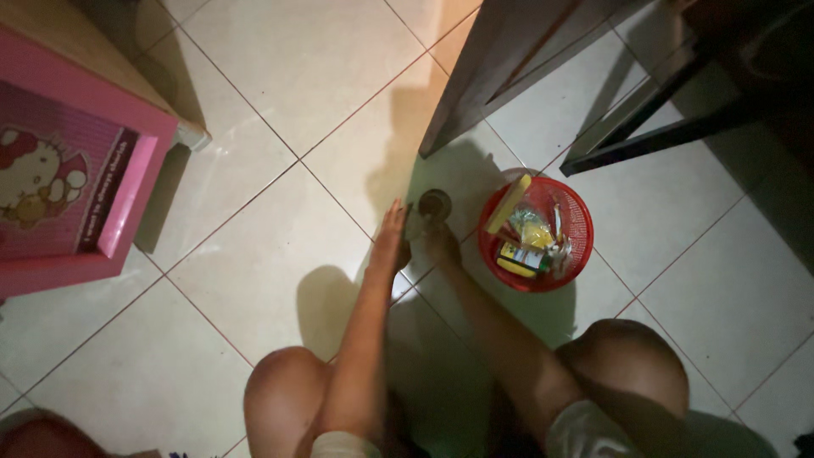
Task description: The person organizes a cluttered desk by picking up a phone, a power bank, and a box of biscuits. They place the phone and power bank on a wall hook and put the biscuit box into a red basket on the floor. They also move a glass and a yellow notepad.
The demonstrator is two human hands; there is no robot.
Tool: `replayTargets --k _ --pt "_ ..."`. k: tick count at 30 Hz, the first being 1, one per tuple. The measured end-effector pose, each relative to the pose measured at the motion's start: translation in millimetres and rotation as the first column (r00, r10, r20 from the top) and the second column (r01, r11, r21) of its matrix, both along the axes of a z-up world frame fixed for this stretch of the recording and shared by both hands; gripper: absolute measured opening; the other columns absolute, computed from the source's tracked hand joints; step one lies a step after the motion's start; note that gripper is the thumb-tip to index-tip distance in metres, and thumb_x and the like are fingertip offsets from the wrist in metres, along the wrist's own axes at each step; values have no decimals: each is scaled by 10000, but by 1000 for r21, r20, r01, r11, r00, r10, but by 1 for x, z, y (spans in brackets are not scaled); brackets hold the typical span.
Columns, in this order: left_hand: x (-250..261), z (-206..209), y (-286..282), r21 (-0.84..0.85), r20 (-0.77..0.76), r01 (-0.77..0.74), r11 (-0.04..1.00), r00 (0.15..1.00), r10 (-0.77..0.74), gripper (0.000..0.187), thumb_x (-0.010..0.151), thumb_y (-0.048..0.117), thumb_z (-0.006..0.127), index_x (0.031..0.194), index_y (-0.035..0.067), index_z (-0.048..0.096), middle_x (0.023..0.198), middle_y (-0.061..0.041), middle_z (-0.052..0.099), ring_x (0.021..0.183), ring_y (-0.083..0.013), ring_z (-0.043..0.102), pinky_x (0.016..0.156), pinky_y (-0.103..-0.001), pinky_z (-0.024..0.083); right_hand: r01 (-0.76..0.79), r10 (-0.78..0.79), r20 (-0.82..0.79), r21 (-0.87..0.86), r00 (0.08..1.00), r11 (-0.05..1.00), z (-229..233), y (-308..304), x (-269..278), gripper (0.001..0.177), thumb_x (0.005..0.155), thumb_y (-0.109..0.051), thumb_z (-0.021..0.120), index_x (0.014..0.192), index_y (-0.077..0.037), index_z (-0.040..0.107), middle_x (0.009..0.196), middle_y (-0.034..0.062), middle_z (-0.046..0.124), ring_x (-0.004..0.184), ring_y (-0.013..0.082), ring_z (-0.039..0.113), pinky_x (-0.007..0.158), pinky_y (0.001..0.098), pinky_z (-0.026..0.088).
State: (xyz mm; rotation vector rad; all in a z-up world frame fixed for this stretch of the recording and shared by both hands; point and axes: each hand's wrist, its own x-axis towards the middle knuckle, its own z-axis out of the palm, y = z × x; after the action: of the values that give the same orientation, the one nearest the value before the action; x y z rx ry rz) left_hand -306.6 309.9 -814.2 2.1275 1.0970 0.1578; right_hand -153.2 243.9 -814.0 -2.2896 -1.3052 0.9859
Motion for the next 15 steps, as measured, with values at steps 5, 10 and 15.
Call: replayTargets --k 5,10,15 --pt "3 17 -1 -61 -255 22 998 966 -37 1231 794 118 945 1823 151 271 1897 -205 204 1740 -508 242 1354 -669 359 1 0 -29 32 1000 999 -19 12 5 361 1235 -375 550 1358 -87 729 1183 189 834 1069 378 812 946 547 623" --pt "17 48 -1 232 -245 182 956 962 -124 1387 799 518 1061 1810 64 227 1946 -308 83 1750 -643 124 1288 -900 225 21 -19 -48 57 999 998 -1 -30 33 369 1243 -383 560 1384 -100 751 1246 166 840 1116 340 816 987 519 622" --pt "38 148 -2 144 -181 223 964 964 -196 1368 736 286 1043 1840 135 251 1937 -237 182 1765 -546 202 1301 -831 238 37 -13 -139 172 990 984 60 -44 69 379 1251 -390 571 1410 -113 774 1309 142 846 1162 302 819 1028 490 620"
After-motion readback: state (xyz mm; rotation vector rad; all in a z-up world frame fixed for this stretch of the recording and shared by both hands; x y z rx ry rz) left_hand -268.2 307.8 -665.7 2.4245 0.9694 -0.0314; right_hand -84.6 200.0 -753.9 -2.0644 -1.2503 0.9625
